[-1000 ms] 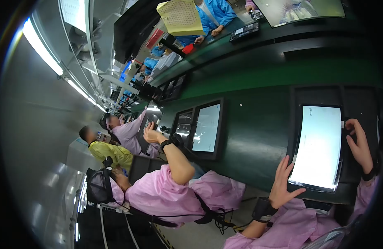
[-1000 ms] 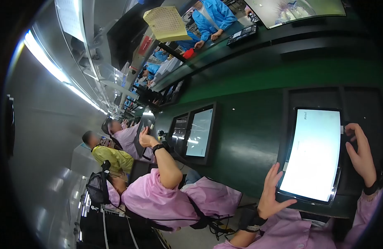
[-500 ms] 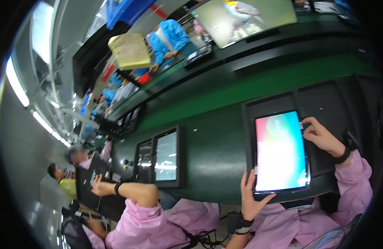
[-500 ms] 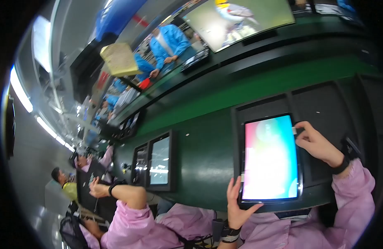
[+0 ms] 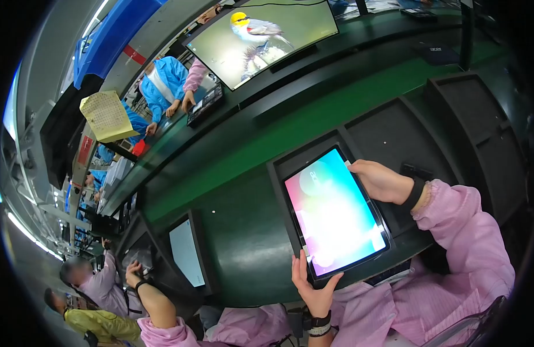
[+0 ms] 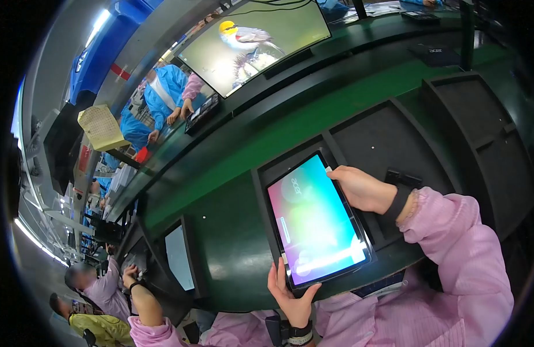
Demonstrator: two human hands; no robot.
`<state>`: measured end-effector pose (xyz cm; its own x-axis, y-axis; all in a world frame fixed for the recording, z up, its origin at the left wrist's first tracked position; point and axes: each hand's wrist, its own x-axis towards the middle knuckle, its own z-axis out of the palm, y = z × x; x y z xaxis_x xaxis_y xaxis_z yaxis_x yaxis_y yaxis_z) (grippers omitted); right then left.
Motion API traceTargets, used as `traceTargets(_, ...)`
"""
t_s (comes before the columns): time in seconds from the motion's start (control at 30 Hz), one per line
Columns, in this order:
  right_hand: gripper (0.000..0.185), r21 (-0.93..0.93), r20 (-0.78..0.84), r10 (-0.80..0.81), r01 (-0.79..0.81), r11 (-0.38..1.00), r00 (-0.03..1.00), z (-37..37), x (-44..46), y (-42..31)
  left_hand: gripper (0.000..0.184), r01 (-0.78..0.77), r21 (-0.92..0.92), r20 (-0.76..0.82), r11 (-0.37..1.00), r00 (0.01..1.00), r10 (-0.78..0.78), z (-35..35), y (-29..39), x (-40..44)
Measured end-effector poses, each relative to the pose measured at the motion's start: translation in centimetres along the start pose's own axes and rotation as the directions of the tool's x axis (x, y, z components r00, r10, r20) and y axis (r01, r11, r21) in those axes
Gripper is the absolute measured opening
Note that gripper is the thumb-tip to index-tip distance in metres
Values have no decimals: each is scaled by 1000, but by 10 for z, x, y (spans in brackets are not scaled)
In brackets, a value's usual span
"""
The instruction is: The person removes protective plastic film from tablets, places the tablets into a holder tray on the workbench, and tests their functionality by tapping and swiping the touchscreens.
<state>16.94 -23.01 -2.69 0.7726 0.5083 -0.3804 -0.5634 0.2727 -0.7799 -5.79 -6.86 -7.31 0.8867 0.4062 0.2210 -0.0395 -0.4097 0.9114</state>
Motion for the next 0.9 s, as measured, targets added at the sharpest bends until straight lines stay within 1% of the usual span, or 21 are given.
traceTargets(0.07,20,79,-13,58,-56,995,998,11,-8,-4,98,-17,52,3,999,1000,17,0,1,1)
traceTargets(0.1,18,114,-7,37,-36,993,999,11,-8,-3,97,-28,91,9,995,1000,27,-1,3,1)
traceTargets(0.13,17,102,-34,13,-9,995,999,11,-7,0,97,-40,130,15,991,999,38,-1,4,1)
traceTargets(0.23,16,71,-99,-53,61,996,994,8,-3,11,98,-24,2,3,1000,1000,24,0,-4,-1)
traceTargets(0.3,15,64,-118,-95,103,993,989,8,-1,15,98,-38,-8,-1,999,999,38,1,-7,-2)
traceTargets(0.33,14,72,-106,-123,131,989,987,7,-1,16,99,-45,-12,-4,999,999,45,1,-7,-2)
traceTargets(0.43,14,83,-61,-218,223,971,974,7,-4,18,100,-116,57,-7,992,993,116,3,-4,-1)
traceTargets(0.5,15,78,-26,-295,297,952,955,10,-12,12,101,-156,128,18,979,988,155,0,3,0)
traceTargets(0.53,15,85,-18,-306,306,948,952,12,-15,10,102,-178,163,30,970,984,176,-1,5,2)
traceTargets(0.63,16,110,-1,-338,336,935,941,14,-18,10,86,-221,-64,-49,973,975,218,-4,7,12)
traceTargets(0.73,16,127,5,-357,354,927,934,13,-17,11,64,-49,-212,-20,976,999,46,-17,11,35)
traceTargets(0.77,16,126,7,-354,350,928,935,13,-19,9,50,-30,-236,-10,971,1000,29,-21,14,46)
traceTargets(0.8,16,125,9,-349,345,930,937,13,-20,9,50,28,-338,3,941,1000,-29,-26,17,57)
traceTargets(0.87,16,153,18,-337,331,931,941,12,-21,9,50,87,-437,97,895,994,-49,-31,31,81)
traceTargets(0.9,16,168,24,-330,322,932,944,12,-21,9,51,156,-473,165,867,982,-87,-31,34,92)
